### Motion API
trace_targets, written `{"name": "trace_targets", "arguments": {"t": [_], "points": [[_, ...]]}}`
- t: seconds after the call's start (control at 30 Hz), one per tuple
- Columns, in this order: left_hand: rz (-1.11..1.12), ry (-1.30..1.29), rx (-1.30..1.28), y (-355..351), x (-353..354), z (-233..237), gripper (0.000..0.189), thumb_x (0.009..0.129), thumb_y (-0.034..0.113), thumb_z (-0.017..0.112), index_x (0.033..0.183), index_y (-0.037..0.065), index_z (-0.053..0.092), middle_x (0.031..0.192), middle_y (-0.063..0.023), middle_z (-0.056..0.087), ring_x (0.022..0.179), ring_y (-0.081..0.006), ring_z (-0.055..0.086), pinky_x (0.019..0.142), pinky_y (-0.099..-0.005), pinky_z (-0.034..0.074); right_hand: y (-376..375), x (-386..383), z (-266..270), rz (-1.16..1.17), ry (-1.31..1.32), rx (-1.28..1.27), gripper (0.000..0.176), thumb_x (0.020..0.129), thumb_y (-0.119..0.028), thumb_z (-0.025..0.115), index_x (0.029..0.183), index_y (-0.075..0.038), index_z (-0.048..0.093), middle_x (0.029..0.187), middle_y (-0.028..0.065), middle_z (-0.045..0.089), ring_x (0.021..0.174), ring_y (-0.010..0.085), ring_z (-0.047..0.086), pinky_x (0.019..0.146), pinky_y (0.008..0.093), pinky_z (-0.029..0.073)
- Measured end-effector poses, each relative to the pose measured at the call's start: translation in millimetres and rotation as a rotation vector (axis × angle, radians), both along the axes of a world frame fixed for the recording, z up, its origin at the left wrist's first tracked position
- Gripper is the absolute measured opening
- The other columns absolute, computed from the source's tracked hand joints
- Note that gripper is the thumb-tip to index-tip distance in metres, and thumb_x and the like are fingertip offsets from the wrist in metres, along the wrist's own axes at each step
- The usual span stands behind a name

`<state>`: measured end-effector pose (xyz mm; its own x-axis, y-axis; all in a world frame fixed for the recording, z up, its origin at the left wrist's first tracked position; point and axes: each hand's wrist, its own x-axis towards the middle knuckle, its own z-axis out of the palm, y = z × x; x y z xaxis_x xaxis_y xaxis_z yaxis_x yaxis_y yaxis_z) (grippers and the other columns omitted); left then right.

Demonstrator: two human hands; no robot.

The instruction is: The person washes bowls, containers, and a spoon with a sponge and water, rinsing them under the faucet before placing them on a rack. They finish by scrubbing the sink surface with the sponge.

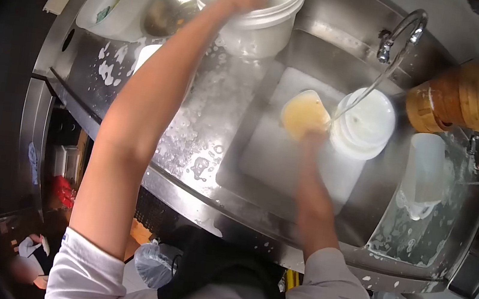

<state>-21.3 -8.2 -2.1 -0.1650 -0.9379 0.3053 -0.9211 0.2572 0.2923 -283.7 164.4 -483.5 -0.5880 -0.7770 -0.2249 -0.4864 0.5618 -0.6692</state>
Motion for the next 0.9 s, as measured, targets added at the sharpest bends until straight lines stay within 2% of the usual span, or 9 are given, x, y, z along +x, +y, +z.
{"name": "trace_targets", "arguments": {"t": [0.13,0.2,0.37,0.5,0.63,0.7,0.77,0.83,0.9], "points": [[0.183,-0.072,-0.039,14.8,-14.4,16.4,0.026,0.069,0.022,0.062,0.084,0.001,0.061,0.078,-0.0222,0.062,0.078,-0.0354,0.061,0.072,-0.0430,0.049,16.1,-19.2,100.8,0.137,-0.281,0.033,0.035,0.083,-0.020,0.048,0.106,0.006,0.051,0.095,0.0205,0.059,0.074,0.0340,0.061,0.062,0.0410,0.051],[0.273,-0.140,-0.108,14.3,-13.1,14.6,0.024,0.070,0.022,0.062,0.083,0.001,0.061,0.077,-0.0208,0.063,0.075,-0.0343,0.062,0.069,-0.0421,0.050,14.4,-32.5,132.9,0.066,-0.716,0.255,0.034,0.083,-0.019,0.045,0.106,0.005,0.050,0.086,0.0172,0.060,0.065,0.0292,0.062,0.051,0.0389,0.051],[0.386,0.021,-0.165,11.6,-3.9,4.0,0.023,0.073,0.020,0.058,0.083,0.000,0.061,0.073,-0.0207,0.062,0.068,-0.0344,0.062,0.062,-0.0434,0.050,24.2,-48.4,139.7,0.143,-0.745,0.396,0.037,0.084,-0.019,0.042,0.114,0.003,0.043,0.081,0.0169,0.059,0.059,0.0243,0.061,0.045,0.0349,0.052],[0.214,0.102,-0.351,32.6,-20.2,17.5,0.041,0.070,0.023,0.058,0.105,0.001,0.058,0.085,-0.0228,0.061,0.078,-0.0404,0.056,0.080,-0.0449,0.046,19.2,-41.0,239.1,0.212,-0.716,0.326,0.038,0.081,-0.013,0.044,0.113,0.007,0.042,0.086,0.0192,0.059,0.064,0.0297,0.063,0.047,0.0384,0.055],[-0.107,0.336,-0.601,100.1,-83.7,9.4,0.041,0.071,0.019,0.055,0.107,0.000,0.056,0.092,-0.0256,0.057,0.084,-0.0408,0.053,0.079,-0.0475,0.043,0.3,-47.5,287.6,0.216,-0.755,-0.005,0.041,0.078,-0.007,0.046,0.114,0.011,0.039,0.093,0.0208,0.057,0.070,0.0330,0.063,0.052,0.0412,0.057],[-0.145,0.373,-0.455,134.9,-113.7,-10.8,0.048,0.070,0.018,0.054,0.116,0.003,0.052,0.103,-0.0249,0.054,0.095,-0.0405,0.049,0.086,-0.0470,0.040,-9.4,-52.9,300.5,0.114,-0.920,-0.198,0.042,0.077,-0.009,0.047,0.112,0.013,0.038,0.094,0.0211,0.053,0.071,0.0331,0.061,0.057,0.0419,0.057],[-0.154,0.401,-0.057,157.3,-139.0,-34.3,0.049,0.070,0.016,0.055,0.117,0.005,0.051,0.110,-0.0255,0.051,0.100,-0.0424,0.047,0.091,-0.0450,0.038,-7.6,-64.9,307.9,0.053,-0.955,-0.278,0.043,0.078,-0.010,0.046,0.113,0.013,0.037,0.099,0.0218,0.051,0.075,0.0333,0.060,0.057,0.0420,0.058],[-0.227,0.391,-0.175,171.3,-165.6,-71.6,0.048,0.074,0.020,0.053,0.119,0.005,0.050,0.111,-0.0266,0.051,0.102,-0.0439,0.048,0.091,-0.0460,0.038,4.6,-65.6,314.4,0.040,-0.870,-0.244,0.044,0.080,-0.011,0.045,0.117,0.011,0.036,0.106,0.0230,0.050,0.083,0.0336,0.061,0.053,0.0416,0.058],[-0.236,-0.111,0.151,174.0,-193.9,-157.0,0.045,0.078,0.025,0.050,0.119,0.006,0.050,0.111,-0.0273,0.051,0.106,-0.0441,0.047,0.091,-0.0486,0.038,40.0,-64.8,341.6,0.073,-1.103,-0.220,0.045,0.084,-0.015,0.042,0.122,0.009,0.035,0.109,0.0238,0.049,0.082,0.0345,0.061,0.052,0.0411,0.058]]}}
